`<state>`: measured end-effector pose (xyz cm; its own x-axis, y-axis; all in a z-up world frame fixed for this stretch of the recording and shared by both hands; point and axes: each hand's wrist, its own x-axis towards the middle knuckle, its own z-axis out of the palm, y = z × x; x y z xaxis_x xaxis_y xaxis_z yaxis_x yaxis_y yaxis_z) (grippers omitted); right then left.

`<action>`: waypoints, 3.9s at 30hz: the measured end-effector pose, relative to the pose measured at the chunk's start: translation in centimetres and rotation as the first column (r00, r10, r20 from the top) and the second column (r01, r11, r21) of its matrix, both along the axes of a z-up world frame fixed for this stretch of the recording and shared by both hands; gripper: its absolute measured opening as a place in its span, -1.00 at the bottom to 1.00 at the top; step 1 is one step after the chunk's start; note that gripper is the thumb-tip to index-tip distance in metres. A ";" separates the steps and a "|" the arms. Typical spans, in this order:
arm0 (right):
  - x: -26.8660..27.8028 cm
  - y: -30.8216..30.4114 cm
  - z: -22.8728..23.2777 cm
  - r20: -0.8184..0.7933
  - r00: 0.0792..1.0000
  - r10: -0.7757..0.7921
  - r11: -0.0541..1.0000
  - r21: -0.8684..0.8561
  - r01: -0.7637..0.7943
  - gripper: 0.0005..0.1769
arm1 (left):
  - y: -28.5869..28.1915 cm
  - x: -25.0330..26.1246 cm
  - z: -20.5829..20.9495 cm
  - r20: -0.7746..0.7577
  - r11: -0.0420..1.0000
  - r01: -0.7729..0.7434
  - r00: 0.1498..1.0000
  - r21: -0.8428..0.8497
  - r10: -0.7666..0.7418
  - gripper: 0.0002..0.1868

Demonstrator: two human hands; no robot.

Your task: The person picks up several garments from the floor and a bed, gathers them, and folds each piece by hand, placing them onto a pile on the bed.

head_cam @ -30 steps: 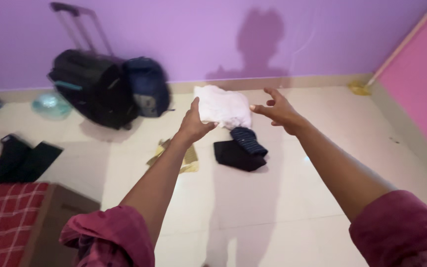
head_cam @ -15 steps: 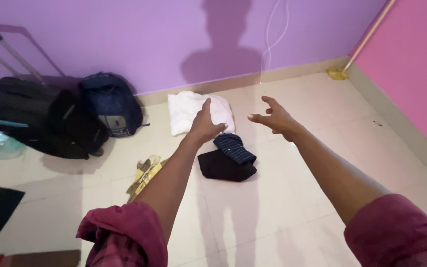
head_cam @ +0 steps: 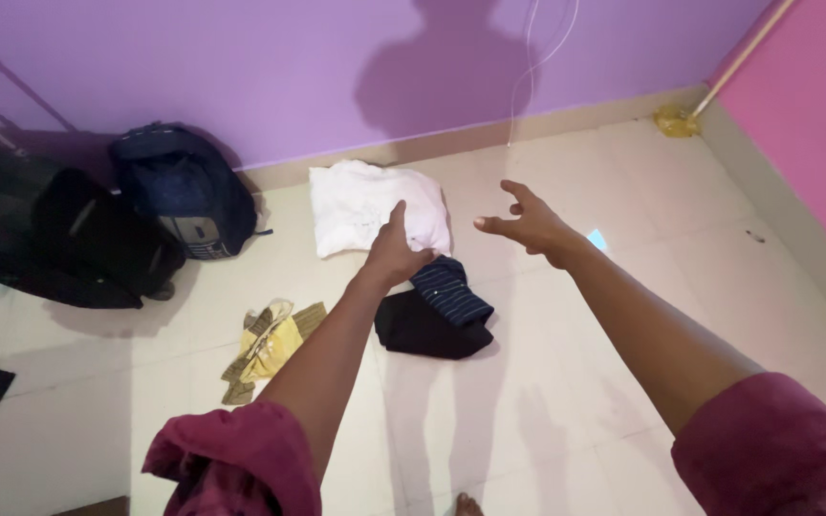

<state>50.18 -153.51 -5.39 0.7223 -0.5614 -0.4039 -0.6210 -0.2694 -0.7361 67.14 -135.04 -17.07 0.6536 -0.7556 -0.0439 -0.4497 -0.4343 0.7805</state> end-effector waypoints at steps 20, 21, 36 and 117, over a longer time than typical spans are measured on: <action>9.4 -7.5 -15.2 -0.064 0.998 0.012 0.997 0.079 -0.007 0.33 | -5.2 8.7 -13.7 -0.086 0.995 -0.051 0.995 0.087 0.059 0.22; 10.1 -7.8 -16.1 -0.077 0.997 0.012 0.997 0.081 -0.006 0.33 | -5.5 9.5 -14.6 -0.110 0.990 -0.064 0.991 0.125 0.078 0.22; 14.0 -13.1 -42.1 -0.202 0.973 0.111 0.991 0.092 -0.094 0.34 | -6.6 10.2 -39.3 -0.147 0.923 -0.242 0.944 0.300 0.296 0.25; 23.0 6.0 -0.6 0.410 0.849 0.332 0.887 0.169 -0.429 0.24 | 4.8 11.6 10.0 -0.639 0.737 -0.577 0.723 -0.351 0.262 0.22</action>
